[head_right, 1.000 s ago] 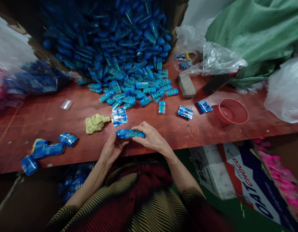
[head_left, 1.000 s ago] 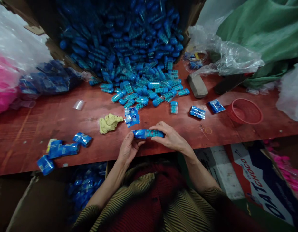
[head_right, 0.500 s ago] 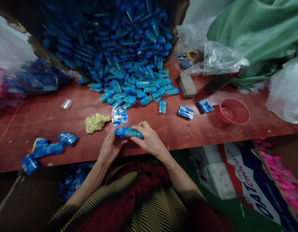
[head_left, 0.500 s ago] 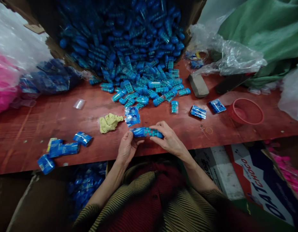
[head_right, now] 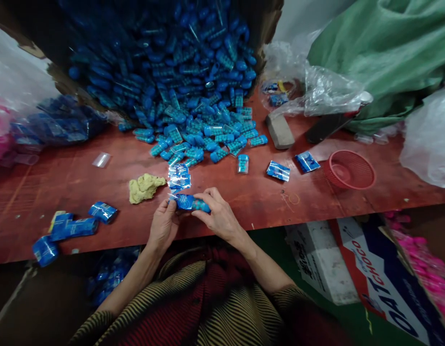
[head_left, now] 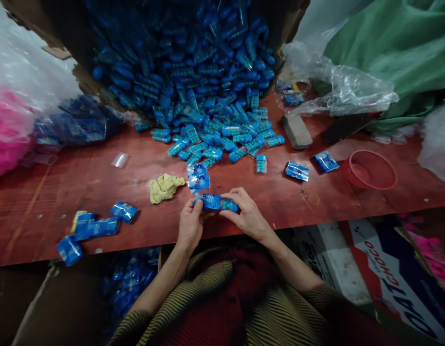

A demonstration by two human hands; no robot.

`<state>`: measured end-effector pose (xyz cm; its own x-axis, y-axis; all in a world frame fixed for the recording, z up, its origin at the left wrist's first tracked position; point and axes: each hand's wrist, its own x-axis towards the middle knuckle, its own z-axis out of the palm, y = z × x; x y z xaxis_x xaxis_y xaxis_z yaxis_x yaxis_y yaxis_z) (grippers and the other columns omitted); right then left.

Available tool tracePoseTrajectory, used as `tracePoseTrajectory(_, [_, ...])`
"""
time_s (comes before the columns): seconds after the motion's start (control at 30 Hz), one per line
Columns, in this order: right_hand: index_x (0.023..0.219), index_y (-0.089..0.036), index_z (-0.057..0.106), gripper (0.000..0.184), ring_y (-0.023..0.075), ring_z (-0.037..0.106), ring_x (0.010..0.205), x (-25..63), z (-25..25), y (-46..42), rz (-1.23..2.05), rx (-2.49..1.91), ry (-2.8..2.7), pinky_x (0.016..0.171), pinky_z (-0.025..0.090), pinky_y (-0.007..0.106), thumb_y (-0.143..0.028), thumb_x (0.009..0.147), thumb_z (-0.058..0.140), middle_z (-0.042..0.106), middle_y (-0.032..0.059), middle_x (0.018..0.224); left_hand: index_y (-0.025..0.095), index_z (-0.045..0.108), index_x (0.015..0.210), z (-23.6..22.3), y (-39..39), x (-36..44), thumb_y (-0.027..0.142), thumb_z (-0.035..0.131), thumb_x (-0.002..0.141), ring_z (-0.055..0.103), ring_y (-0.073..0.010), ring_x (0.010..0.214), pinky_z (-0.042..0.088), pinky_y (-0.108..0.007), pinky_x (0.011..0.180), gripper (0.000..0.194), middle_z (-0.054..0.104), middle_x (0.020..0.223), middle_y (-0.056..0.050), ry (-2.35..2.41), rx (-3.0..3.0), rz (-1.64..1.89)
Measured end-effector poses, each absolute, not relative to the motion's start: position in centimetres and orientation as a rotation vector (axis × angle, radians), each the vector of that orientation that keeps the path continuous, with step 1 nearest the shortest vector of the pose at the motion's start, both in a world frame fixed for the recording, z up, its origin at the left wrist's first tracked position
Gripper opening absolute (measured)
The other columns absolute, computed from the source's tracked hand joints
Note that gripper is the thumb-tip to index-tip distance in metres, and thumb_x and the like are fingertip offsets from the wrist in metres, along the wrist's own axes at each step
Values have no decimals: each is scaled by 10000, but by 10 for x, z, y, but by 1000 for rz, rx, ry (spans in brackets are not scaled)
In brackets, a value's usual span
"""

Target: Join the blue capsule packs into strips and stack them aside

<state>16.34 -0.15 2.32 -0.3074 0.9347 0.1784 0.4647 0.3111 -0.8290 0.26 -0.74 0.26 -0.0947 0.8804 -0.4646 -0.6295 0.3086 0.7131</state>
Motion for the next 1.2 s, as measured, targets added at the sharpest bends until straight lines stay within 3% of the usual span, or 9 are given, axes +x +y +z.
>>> tracePoseTrajectory(0.13, [1150,-218,565,305,208,555,981,152,1,-7,735,-1281,-1900,809,525,352,-251,847,562,487,90,1071,155,605,833,5,-6,10,334,783,624,659,-123,672,533,-211,596,328,701,762,-1,994,200,1188])
tracePoseTrajectory(0.23, [1183,-206,562,331,228,536,1035,146,-5,-12,760,-1251,-1883,860,507,389,-279,861,542,486,118,1123,139,614,805,4,-4,10,237,742,688,642,-103,624,502,-175,533,199,695,740,-4,990,110,1145])
tracePoseTrajectory(0.4, [1132,-234,602,268,182,538,1067,151,2,-7,1209,-1066,-1629,957,441,364,-262,885,503,552,71,1115,141,613,829,5,1,1,131,610,796,661,-120,640,538,-221,586,35,703,773,-23,989,72,1041])
tracePoseTrajectory(0.53, [1194,-245,541,409,138,569,876,157,-2,1,1565,-1015,-1311,781,513,300,-314,797,611,556,42,1053,138,605,872,10,2,-2,97,545,825,680,-149,745,554,-286,716,86,712,846,-47,938,82,997])
tracePoseTrajectory(0.6, [1239,-245,499,504,120,554,814,159,-4,3,1588,-1048,-1275,756,514,294,-308,762,647,528,35,1032,134,606,867,11,2,-2,91,554,816,682,-155,768,546,-304,768,85,714,846,-51,908,115,986])
tracePoseTrajectory(0.73, [1293,-259,469,620,155,530,995,162,-1,5,1445,-1097,-1450,945,439,363,-275,718,702,486,48,1135,123,624,896,11,0,-1,115,585,800,682,-161,768,540,-288,762,104,715,822,-60,844,199,919])
tracePoseTrajectory(0.83, [1314,-281,456,642,181,503,1116,165,1,8,1593,-950,-1455,989,417,371,-296,722,703,483,53,1248,122,638,928,12,-2,0,116,602,785,680,-155,739,536,-236,662,148,716,835,-67,773,240,896])
tracePoseTrajectory(1.0, [1288,-304,478,649,181,538,1056,166,-1,13,1881,-763,-1246,824,535,328,-337,689,724,513,38,1274,124,642,954,12,-4,4,127,644,757,673,-150,737,536,-226,640,198,713,859,-67,737,245,883])
tracePoseTrajectory(1.2, [1269,-299,506,590,159,551,952,157,-2,5,1780,-877,-1223,721,557,278,-342,710,688,520,31,1229,126,656,906,14,-10,14,207,641,782,659,-132,697,523,-204,595,149,708,817,-64,797,223,971])
